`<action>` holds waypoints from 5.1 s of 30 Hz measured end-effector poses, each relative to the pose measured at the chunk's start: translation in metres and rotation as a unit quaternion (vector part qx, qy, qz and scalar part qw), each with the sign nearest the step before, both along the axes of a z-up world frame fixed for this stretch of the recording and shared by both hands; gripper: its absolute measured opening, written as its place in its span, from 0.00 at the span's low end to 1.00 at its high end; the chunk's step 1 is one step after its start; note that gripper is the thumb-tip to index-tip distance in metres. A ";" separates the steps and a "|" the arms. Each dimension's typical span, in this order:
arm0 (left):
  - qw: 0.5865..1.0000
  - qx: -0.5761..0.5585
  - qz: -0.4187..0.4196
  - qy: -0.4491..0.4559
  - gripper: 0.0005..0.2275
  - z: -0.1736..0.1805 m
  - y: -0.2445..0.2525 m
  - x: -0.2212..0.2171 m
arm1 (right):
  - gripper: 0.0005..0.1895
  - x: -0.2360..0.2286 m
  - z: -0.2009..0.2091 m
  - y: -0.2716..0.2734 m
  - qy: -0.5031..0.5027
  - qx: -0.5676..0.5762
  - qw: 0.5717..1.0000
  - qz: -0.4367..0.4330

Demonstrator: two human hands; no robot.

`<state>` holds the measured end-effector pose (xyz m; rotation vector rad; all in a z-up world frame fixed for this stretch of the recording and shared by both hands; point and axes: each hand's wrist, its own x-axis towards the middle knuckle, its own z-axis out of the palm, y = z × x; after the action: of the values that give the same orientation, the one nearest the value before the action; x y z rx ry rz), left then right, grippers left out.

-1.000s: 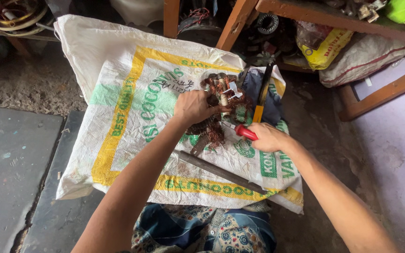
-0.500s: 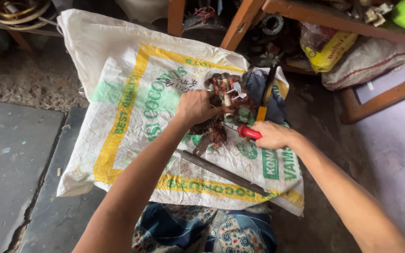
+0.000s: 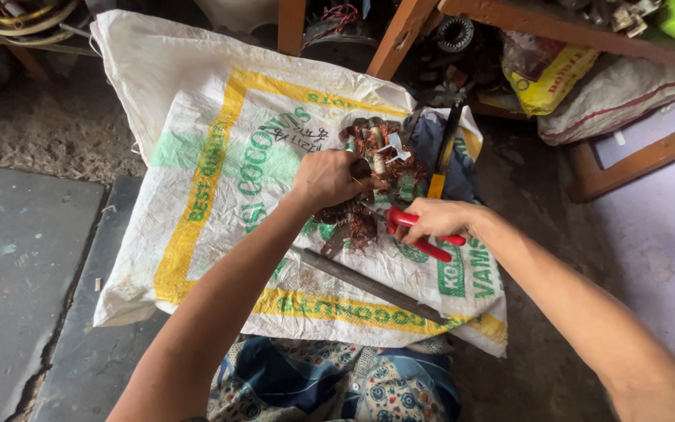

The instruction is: The person disassembles a small electric motor component using a pair of pliers and a flat metal bar to pry and cut away the copper wiring.

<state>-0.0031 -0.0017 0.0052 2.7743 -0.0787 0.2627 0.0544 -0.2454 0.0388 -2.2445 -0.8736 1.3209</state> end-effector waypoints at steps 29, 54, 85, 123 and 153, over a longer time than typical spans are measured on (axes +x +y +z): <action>0.997 -0.010 -0.002 0.077 0.39 0.007 0.021 0.006 | 0.23 -0.026 -0.010 -0.014 0.068 -0.070 0.979 -0.178; 0.891 -0.433 -0.125 -0.053 0.37 -0.099 0.107 0.048 | 0.27 -0.019 -0.118 -0.001 -0.629 0.223 0.744 0.035; 0.997 -0.070 0.031 -0.013 0.41 -0.029 0.036 0.007 | 0.22 -0.030 0.025 -0.019 -0.226 -0.034 0.973 -0.031; 0.991 -0.132 -0.003 0.035 0.38 -0.020 0.036 0.007 | 0.23 -0.018 0.027 -0.003 -0.127 -0.084 0.988 -0.014; 0.992 -0.110 -0.065 -0.007 0.35 -0.010 0.040 -0.010 | 0.25 -0.041 -0.031 -0.006 -0.365 -0.140 0.916 0.087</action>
<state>-0.0133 0.0383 -0.0046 2.5362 -0.2209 0.2419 0.0137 -0.2510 0.0078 -3.0175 -1.2012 0.6674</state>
